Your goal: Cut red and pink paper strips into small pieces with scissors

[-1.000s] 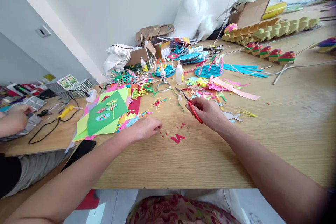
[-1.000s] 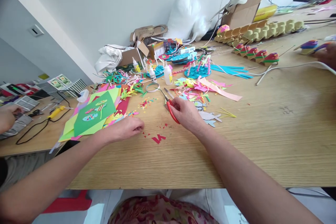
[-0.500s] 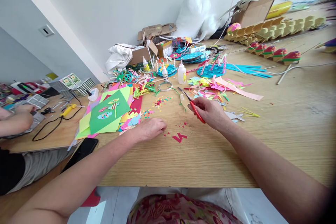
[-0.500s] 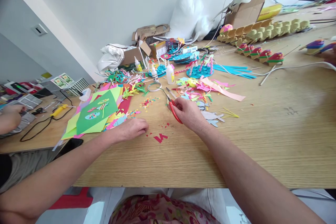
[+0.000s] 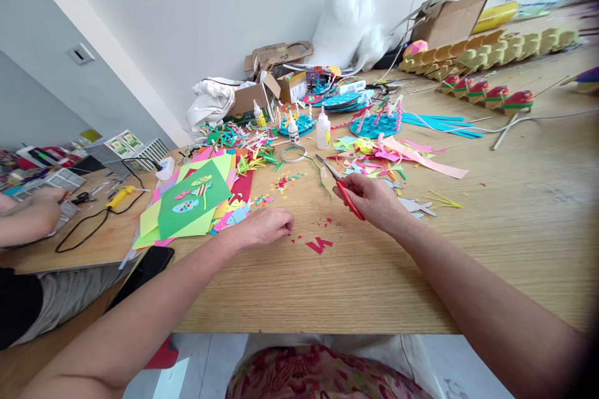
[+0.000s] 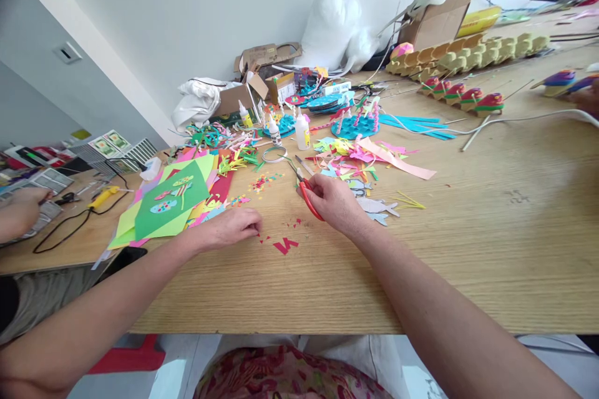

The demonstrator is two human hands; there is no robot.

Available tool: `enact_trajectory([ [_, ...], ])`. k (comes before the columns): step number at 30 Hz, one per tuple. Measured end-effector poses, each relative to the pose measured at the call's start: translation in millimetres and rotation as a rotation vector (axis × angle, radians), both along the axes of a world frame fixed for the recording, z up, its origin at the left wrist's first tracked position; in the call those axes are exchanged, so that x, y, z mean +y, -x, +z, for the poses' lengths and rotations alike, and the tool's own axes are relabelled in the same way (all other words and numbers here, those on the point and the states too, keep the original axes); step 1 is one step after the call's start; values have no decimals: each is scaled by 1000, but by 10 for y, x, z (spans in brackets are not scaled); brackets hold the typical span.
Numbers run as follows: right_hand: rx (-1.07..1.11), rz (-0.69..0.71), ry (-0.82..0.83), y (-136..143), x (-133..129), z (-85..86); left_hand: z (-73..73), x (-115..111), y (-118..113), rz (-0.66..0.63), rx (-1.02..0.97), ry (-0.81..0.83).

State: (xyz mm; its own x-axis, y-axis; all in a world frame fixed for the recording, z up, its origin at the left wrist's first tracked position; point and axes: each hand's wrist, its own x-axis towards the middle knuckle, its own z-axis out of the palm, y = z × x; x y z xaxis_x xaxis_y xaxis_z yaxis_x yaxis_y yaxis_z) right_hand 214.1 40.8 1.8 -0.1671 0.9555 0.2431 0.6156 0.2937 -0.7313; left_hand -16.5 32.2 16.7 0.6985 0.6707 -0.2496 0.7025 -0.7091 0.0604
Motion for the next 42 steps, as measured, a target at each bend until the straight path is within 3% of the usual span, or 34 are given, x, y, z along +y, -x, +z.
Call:
enact_trajectory([
  [8, -22, 8, -5, 4, -2, 3, -34, -115, -39, -86, 171, -203],
  [15, -19, 10, -7, 0, 2, 8, -74, -181, -54, -118, 184, -307],
  [23, -25, 32, 4, 13, -6, 13, -31, -241, -64, -51, 141, -255],
  [42, -36, 27, 10, 18, -13, 22, -67, -271, -83, -57, 129, -197],
])
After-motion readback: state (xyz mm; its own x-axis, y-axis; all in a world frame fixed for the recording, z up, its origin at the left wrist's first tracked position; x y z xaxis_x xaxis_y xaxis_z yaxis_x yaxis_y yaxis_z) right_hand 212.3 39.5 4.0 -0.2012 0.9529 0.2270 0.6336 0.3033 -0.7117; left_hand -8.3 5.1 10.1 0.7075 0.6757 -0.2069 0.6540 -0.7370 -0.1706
